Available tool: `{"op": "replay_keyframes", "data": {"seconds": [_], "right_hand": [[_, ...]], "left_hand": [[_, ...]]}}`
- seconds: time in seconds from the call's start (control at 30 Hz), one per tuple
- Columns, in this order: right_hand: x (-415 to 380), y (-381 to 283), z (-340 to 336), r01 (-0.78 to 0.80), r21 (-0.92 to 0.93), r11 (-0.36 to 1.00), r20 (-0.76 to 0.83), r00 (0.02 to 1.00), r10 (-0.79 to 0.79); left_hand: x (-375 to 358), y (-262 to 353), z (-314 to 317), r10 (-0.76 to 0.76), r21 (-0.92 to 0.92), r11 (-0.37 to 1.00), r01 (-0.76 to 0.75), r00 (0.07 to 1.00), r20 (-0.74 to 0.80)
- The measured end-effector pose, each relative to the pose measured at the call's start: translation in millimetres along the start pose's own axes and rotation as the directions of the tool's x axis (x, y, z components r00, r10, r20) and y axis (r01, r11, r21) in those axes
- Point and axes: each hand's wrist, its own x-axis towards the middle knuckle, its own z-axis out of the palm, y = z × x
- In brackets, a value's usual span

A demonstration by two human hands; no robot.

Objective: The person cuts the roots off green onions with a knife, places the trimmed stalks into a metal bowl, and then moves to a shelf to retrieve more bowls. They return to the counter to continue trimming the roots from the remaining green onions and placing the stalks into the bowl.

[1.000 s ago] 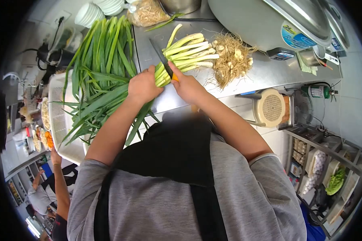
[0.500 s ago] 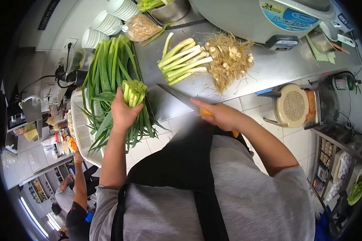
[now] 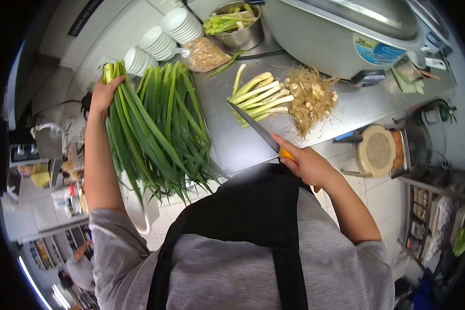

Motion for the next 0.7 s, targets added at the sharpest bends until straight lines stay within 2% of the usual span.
{"op": "replay_keyframes", "data": {"seconds": [0.07, 0.1, 0.17, 0.2, 0.27, 0.3, 0.37, 0.43, 0.5, 0.53, 0.57, 0.6, 0.63, 0.7], "right_hand": [[-24, -21, 2, -0.102, 0.056, 0.993, -0.056, 0.993, 0.105], [-33, -26, 5, -0.188, 0.138, 0.972, -0.071, 0.977, 0.199], [-52, -32, 16, -0.281, 0.298, 0.912, -0.102, 0.941, 0.323], [-62, -33, 21, -0.306, 0.308, 0.901, -0.121, 0.927, 0.355], [-86, -35, 31, -0.331, 0.604, 0.725, -0.084, 0.878, 0.471], [-97, -30, 39, -0.275, 0.678, 0.682, -0.109, 0.880, 0.463], [-118, -25, 47, -0.276, 0.718, 0.639, -0.085, 0.876, 0.474], [-129, -15, 55, -0.273, 0.773, 0.572, -0.035, 0.883, 0.468], [-123, -8, 60, -0.298, 0.762, 0.575, -0.023, 0.875, 0.484], [-118, -5, 59, -0.323, 0.747, 0.581, -0.009, 0.869, 0.495], [-110, -1, 56, -0.321, 0.744, 0.586, -0.012, 0.871, 0.492], [-99, 1, 51, -0.309, 0.712, 0.630, 0.005, 0.900, 0.436], [-87, 4, 47, -0.293, 0.679, 0.673, 0.024, 0.925, 0.379], [-59, 23, 44, -0.238, 0.680, 0.693, 0.009, 0.948, 0.317]], "left_hand": [[71, -40, 6, -0.202, 0.066, 0.979, 0.193, 0.962, 0.183], [104, -77, 15, -0.181, 0.055, 0.983, 0.173, 0.959, 0.220], [157, -142, 50, -0.172, 0.357, 0.930, 0.089, 0.963, 0.209], [149, -144, 70, -0.131, 0.545, 0.838, -0.027, 0.960, 0.248], [138, -137, 103, -0.205, 0.738, 0.661, 0.137, 0.979, 0.002], [120, -114, 108, -0.198, 0.730, 0.674, 0.115, 0.980, 0.028], [77, -51, 97, -0.169, 0.836, 0.534, 0.129, 0.985, -0.044], [72, -38, 102, 0.159, 0.915, 0.402, -0.034, 0.987, -0.033], [64, -19, 135, 0.442, 0.866, 0.431, -0.253, 0.896, 0.042], [53, 3, 151, 0.456, 0.638, 0.586, -0.499, 0.854, 0.250], [22, 17, 180, 0.517, 0.522, 0.614, -0.592, 0.801, 0.301], [-13, 40, 201, 0.257, 0.521, 0.686, -0.508, 0.839, 0.480], [-20, 22, 236, 0.318, 0.399, 0.710, -0.580, 0.770, 0.553], [-37, -9, 299, 0.273, 0.266, 0.847, -0.461, 0.805, 0.527]]}}
